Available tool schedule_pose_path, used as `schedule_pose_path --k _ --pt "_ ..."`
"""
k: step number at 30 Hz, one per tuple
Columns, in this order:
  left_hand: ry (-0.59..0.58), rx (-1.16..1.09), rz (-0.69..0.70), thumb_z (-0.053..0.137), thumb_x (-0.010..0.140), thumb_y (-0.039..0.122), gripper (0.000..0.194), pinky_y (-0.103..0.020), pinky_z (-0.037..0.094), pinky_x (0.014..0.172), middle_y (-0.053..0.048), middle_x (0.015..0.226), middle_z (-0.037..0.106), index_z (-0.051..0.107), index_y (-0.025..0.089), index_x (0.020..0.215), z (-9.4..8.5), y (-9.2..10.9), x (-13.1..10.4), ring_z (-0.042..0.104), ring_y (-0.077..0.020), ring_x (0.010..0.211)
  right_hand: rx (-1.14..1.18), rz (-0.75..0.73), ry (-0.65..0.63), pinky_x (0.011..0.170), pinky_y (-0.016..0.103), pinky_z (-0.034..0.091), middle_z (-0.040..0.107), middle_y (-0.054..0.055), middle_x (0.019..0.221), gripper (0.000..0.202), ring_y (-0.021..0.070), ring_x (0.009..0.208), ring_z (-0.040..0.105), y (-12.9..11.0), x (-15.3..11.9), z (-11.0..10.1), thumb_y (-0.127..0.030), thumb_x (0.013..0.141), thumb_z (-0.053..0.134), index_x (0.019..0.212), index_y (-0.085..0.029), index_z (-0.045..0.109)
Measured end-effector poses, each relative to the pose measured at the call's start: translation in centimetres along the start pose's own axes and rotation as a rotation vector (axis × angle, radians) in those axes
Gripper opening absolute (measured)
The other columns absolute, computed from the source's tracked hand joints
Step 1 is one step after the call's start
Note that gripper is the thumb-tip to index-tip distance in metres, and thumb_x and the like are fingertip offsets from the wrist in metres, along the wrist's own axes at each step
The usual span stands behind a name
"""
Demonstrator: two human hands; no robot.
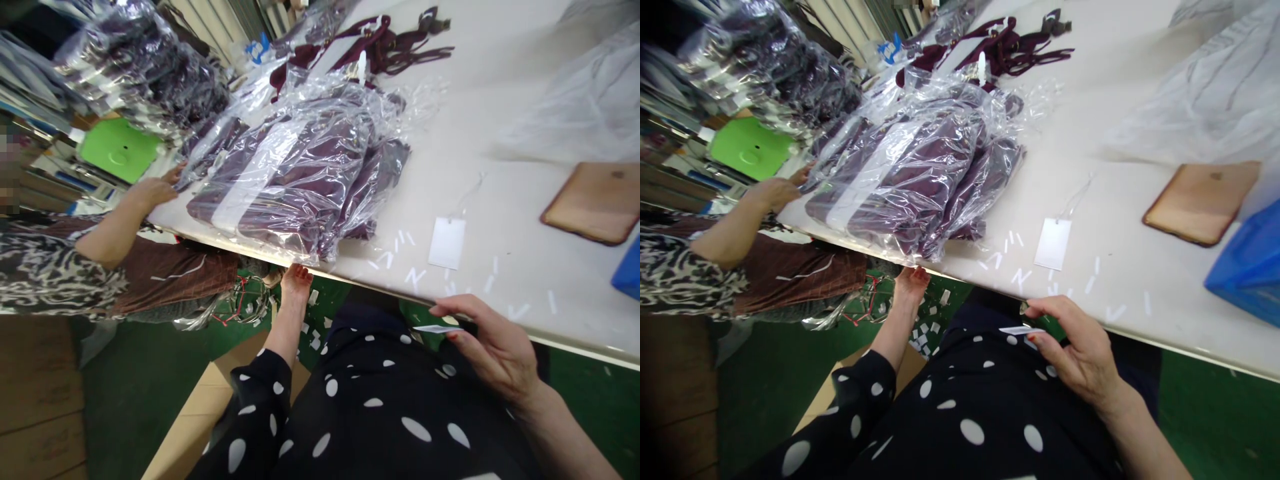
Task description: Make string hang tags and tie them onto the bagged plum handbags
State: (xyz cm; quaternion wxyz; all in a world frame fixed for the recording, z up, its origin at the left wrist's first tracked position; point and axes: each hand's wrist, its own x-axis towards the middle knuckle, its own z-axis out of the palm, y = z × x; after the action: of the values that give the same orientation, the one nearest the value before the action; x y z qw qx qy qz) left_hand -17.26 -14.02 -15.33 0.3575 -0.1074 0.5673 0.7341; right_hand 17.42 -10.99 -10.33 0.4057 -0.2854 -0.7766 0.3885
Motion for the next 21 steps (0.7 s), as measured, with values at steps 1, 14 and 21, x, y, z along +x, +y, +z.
schedule_pose_path --k 1,14,21 --pt "-0.012 -0.001 -0.043 0.052 0.084 0.022 0.013 -0.022 0.042 0.052 0.002 0.068 0.051 0.053 0.013 0.075 -0.2 -0.1 0.1 0.049 -0.0081 0.057 -0.004 0.002 0.002 0.069 0.03 0.05 0.064 0.006 0.087 0.022 0.0205 0.079 0.062 0.0 -0.1 0.0 -0.028 0.084 0.051 0.104 -0.022 0.056" --pt "0.066 0.143 -0.19 0.045 0.089 0.04 0.033 -0.02 0.042 0.047 0.004 0.06 0.047 0.049 0.013 0.07 -3.1 -2.0 2.2 0.045 -0.0056 0.047 -0.005 0.002 -0.031 0.067 0.031 0.05 0.065 0.006 0.084 0.026 0.0204 0.077 0.063 -1.1 0.7 0.8 -0.037 0.084 0.055 0.105 -0.022 0.057" --pt "-0.046 0.482 -0.228 0.065 0.071 0.009 0.014 -0.016 0.03 0.035 0.006 0.042 0.048 0.057 0.011 0.06 -5.4 -4.2 -2.2 0.041 -0.005 0.033 0.084 -0.001 0.091 0.065 0.033 0.05 0.064 0.004 0.077 0.061 0.0191 0.07 0.061 -0.4 1.5 1.5 -0.068 0.065 0.055 0.106 -0.022 0.055"
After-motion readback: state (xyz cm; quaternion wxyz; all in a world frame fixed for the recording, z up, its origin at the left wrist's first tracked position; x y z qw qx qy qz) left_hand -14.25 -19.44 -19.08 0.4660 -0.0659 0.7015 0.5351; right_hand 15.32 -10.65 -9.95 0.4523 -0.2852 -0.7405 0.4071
